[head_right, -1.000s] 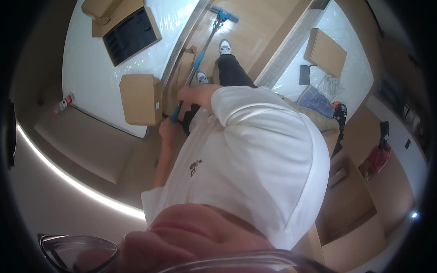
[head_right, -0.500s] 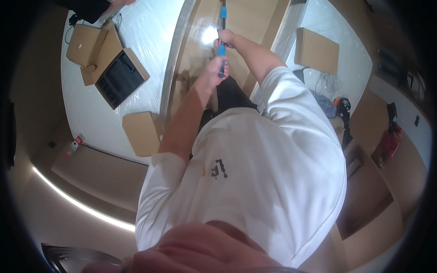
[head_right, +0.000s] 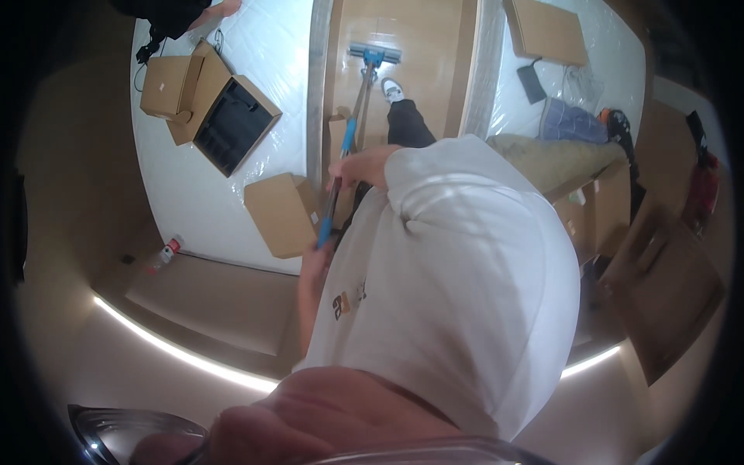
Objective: The person mops the floor using a flat mop, sliding it back and forth along the wooden floorboards around mattresses, desks, and cardboard boxes.
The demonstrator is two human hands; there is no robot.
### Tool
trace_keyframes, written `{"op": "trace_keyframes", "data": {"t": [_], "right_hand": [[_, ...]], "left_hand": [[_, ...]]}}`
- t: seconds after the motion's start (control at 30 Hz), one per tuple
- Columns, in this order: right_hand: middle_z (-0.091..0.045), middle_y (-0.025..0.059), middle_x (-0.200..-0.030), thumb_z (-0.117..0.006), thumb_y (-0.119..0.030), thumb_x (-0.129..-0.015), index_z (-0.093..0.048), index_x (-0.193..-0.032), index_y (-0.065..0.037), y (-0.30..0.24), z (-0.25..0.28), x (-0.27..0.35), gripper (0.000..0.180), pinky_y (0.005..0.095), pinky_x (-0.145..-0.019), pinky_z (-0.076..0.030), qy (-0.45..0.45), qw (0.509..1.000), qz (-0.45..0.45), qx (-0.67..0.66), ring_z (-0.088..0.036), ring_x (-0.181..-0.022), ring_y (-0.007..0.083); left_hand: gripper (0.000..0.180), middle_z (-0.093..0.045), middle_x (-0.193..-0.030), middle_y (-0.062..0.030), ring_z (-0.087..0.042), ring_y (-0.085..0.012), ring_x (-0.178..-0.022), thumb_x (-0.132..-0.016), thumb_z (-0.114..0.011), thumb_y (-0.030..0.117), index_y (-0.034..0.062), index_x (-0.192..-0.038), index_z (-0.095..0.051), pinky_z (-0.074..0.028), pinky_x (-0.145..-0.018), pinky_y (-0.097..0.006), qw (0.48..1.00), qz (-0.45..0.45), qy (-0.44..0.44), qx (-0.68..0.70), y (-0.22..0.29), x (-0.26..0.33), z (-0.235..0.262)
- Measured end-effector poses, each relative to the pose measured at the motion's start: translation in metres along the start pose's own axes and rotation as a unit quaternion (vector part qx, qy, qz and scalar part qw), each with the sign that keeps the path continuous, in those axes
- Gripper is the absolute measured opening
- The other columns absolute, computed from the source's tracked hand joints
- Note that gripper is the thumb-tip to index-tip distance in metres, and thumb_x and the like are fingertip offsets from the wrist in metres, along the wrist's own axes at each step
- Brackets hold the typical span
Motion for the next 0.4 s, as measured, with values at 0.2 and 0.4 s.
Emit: {"op": "trace_keyframes", "data": {"t": [0.2,0.4], "right_hand": [[-0.067,0.0148,-0.080,-0.069,-0.026,-0.075,-0.068,-0.093,-0.005,-0.043,-0.112,-0.050,0.028,0.0406,-0.066,-0.049,0.053,0.977,0.206,0.019,-0.064,-0.075,0.0299],[-0.066,0.0125,-0.072,-0.071,-0.016,-0.071,-0.069,-0.083,-0.005,-0.009,0.001,-0.021,0.017,0.0429,-0.061,-0.050,0.244,0.953,0.179,-0.027,-0.065,-0.070,0.0306]], "left_hand": [[0.035,-0.063,-0.072,-0.0156,-0.064,-0.0311,-0.068,-0.081,-0.065,0.040,0.0050,-0.081,-0.066,-0.049,-0.060,-0.046,0.915,-0.060,0.193,-0.349,-0.032,0.069,0.014],[0.036,-0.067,-0.083,-0.0212,-0.067,-0.0360,-0.079,-0.081,-0.064,0.042,0.0058,-0.084,-0.067,-0.051,-0.069,-0.049,0.869,-0.126,0.196,-0.437,0.050,0.007,0.029]]}}
Point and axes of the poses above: each hand's wrist, its own x-axis away from the middle knuckle, its own z-axis out of the back of the hand, y = z × x, the point moved 10 cm from there along -x, towards the middle knuckle
